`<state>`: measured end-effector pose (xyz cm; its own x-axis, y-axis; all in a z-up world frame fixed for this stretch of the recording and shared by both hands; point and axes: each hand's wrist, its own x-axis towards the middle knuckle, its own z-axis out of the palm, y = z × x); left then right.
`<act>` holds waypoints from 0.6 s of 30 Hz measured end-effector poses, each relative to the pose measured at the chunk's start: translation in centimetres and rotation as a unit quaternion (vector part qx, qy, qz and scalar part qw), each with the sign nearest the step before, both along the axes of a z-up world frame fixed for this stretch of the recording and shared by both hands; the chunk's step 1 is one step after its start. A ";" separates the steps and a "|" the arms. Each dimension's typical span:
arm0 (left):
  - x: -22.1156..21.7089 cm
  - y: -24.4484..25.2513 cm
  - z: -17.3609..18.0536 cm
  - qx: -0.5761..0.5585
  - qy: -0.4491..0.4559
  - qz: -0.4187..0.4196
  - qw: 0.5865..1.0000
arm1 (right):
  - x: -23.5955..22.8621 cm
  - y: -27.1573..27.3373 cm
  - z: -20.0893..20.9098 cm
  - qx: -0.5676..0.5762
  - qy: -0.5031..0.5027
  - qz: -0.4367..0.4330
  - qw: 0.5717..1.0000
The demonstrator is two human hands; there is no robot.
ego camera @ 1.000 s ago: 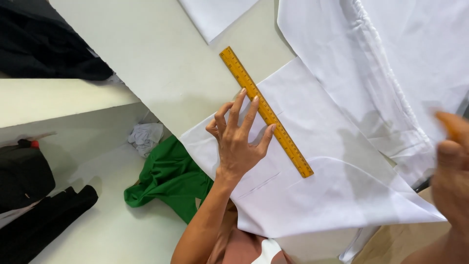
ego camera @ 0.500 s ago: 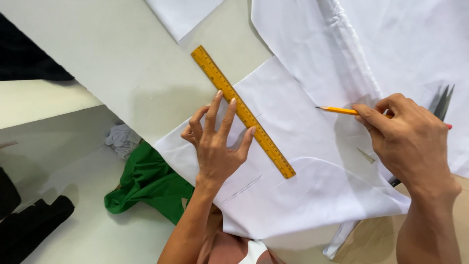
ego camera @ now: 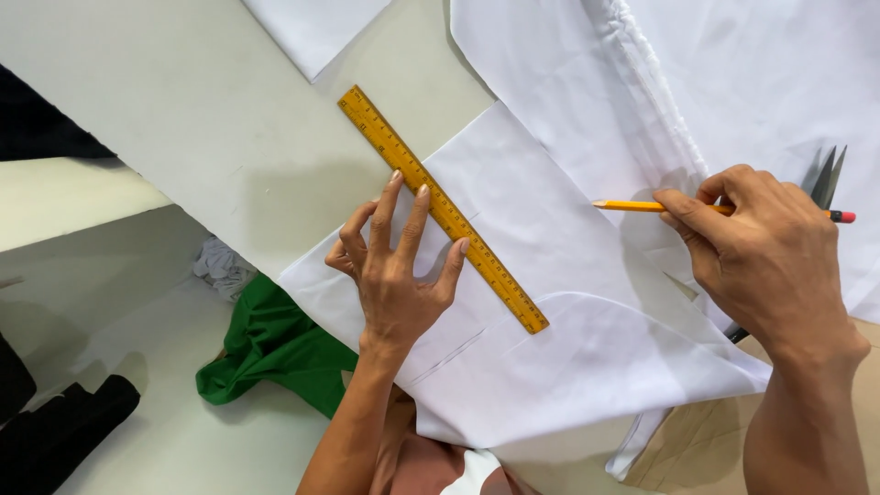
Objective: The person cuts a piece of white fabric using a paper pattern and scissors. They then use a ruler and pencil to draw lines on the paper pattern and subsequently on the white fabric.
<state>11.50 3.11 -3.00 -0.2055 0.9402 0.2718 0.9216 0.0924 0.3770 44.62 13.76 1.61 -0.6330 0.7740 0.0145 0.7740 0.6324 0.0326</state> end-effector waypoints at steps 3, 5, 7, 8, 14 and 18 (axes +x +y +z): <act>0.0 0.0 0.1 -0.004 0.003 0.001 1.000 | 0.0 -0.1 0.4 0.004 -0.005 0.008 1.000; 0.0 0.0 0.1 -0.003 0.005 0.001 1.000 | -0.3 -0.2 0.8 0.006 -0.005 0.011 1.000; 0.0 0.0 0.1 -0.004 0.009 0.001 1.000 | -0.7 -0.2 1.3 -0.013 0.020 0.022 0.999; 0.0 0.1 0.1 -0.003 0.009 0.001 1.000 | -0.9 -0.1 1.4 -0.012 0.020 0.022 0.999; 0.0 0.0 0.1 -0.003 0.011 -0.002 1.000 | -1.2 0.0 1.6 -0.007 0.013 0.032 0.999; 0.0 0.1 0.1 -0.004 0.009 0.001 1.000 | -0.9 0.1 1.5 0.024 0.005 0.032 0.999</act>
<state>11.47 3.18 -2.87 -0.2032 0.9418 0.2676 0.9276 0.0977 0.3605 43.69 13.84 3.10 -0.6805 0.7305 0.0573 0.7327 0.6781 0.0570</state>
